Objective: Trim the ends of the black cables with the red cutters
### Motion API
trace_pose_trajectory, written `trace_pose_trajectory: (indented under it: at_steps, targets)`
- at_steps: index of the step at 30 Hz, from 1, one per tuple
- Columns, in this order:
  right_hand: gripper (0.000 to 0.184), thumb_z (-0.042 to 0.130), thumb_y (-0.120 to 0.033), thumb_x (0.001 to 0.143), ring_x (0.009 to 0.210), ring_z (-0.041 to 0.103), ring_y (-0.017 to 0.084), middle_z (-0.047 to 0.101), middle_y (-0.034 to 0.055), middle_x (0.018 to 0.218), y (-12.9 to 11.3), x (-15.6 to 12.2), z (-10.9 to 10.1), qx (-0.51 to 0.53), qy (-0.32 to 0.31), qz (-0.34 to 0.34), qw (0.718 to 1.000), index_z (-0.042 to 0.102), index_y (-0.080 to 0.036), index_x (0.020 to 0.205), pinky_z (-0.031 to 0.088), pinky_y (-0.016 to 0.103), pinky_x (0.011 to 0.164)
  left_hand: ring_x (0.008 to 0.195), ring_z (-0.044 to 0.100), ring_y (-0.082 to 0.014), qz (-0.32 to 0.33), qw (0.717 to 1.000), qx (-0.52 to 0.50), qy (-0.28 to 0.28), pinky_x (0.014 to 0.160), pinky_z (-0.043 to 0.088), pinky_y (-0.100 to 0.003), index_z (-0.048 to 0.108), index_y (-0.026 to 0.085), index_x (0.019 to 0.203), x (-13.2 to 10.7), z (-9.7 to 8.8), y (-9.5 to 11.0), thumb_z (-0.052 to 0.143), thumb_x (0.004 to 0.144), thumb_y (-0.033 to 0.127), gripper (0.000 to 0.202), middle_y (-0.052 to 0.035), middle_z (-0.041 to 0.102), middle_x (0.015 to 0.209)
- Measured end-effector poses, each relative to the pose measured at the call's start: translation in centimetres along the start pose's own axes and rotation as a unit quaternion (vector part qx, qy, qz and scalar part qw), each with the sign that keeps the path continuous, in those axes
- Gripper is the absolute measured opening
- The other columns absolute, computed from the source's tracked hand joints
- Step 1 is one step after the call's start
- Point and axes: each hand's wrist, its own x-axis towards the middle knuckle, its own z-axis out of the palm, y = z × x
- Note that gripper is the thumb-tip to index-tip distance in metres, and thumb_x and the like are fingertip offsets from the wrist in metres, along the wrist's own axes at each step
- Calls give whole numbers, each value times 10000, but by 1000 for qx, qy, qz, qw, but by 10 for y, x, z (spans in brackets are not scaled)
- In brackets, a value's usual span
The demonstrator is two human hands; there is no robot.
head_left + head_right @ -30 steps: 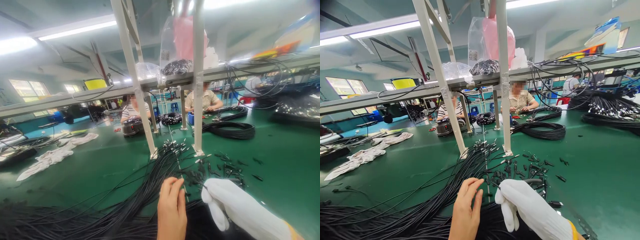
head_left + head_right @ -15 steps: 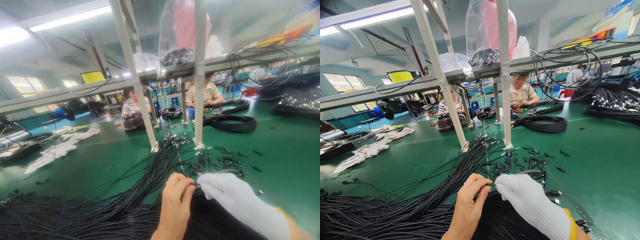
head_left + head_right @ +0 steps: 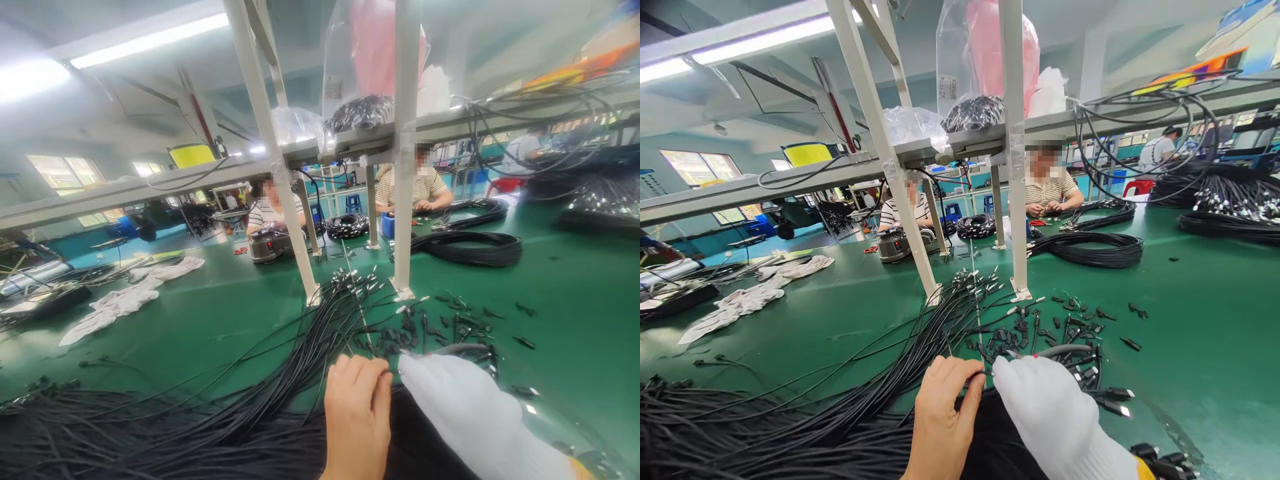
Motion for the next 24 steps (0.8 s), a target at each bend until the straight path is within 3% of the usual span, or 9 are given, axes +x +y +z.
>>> trace_pose_trajectory:
  at_steps: [4,9,12,14,16,18,19,21,24]
  targets:
    - [302,399,-35,877,643,636,177,694,30,753,3,-4,4,-46,18,-59,997,654,-171,964,450,332,712,740,617,-221,-43,999,-4,-2,797,391,-387,687,252,902,-6,9,-5,563,871,121,183,-8,741,811]
    - [342,355,-26,888,617,630,178,677,32,674,1,8,-2,-49,26,-51,997,655,-190,862,473,319,641,612,593,-197,-86,992,-34,-90,748,400,-370,702,248,851,-6,7,-3,544,846,132,196,2,705,680]
    - [363,332,-58,915,659,659,178,703,34,706,1,13,-4,20,41,-36,998,666,-198,884,512,309,647,622,570,-178,-107,984,-95,-105,661,399,-306,672,227,743,1,-1,5,530,831,115,201,-1,662,662]
    - [321,381,-119,924,759,690,169,742,32,851,2,11,-5,131,16,22,991,673,-210,1022,545,289,703,648,557,-159,-128,977,-154,-80,615,398,-265,668,214,718,4,-5,10,545,834,126,191,-12,640,723]
    - [318,444,-201,914,798,698,153,747,12,939,0,8,-6,264,-86,168,946,641,-246,1160,559,262,717,675,550,-147,-150,965,-210,-53,603,405,-242,672,202,721,7,-8,14,570,840,158,163,-19,620,766]
    - [356,482,-268,890,761,690,155,741,-4,920,-5,8,-8,392,-213,315,838,612,-276,1221,562,262,684,691,551,-144,-176,948,-263,-42,621,420,-237,680,196,745,7,-10,18,585,846,194,138,-17,613,767]
    - [366,488,-285,878,741,682,162,735,-8,891,-9,8,-9,442,-257,355,783,609,-285,1224,560,272,667,698,554,-144,-189,938,-289,-42,630,429,-238,685,194,761,7,-10,19,587,848,210,133,-15,614,766]
    - [343,487,-296,866,718,665,171,718,-6,840,-15,12,-11,521,-298,372,708,628,-284,1178,546,283,642,695,554,-143,-216,918,-330,-37,627,442,-238,698,190,791,7,-11,22,590,846,237,130,-14,610,773]
    - [255,471,-317,877,695,638,161,683,-5,780,-18,18,-14,562,-323,371,665,647,-251,1050,512,276,625,649,546,-133,-265,889,-371,-39,586,445,-231,710,175,802,9,-12,23,623,820,278,136,-12,606,752]
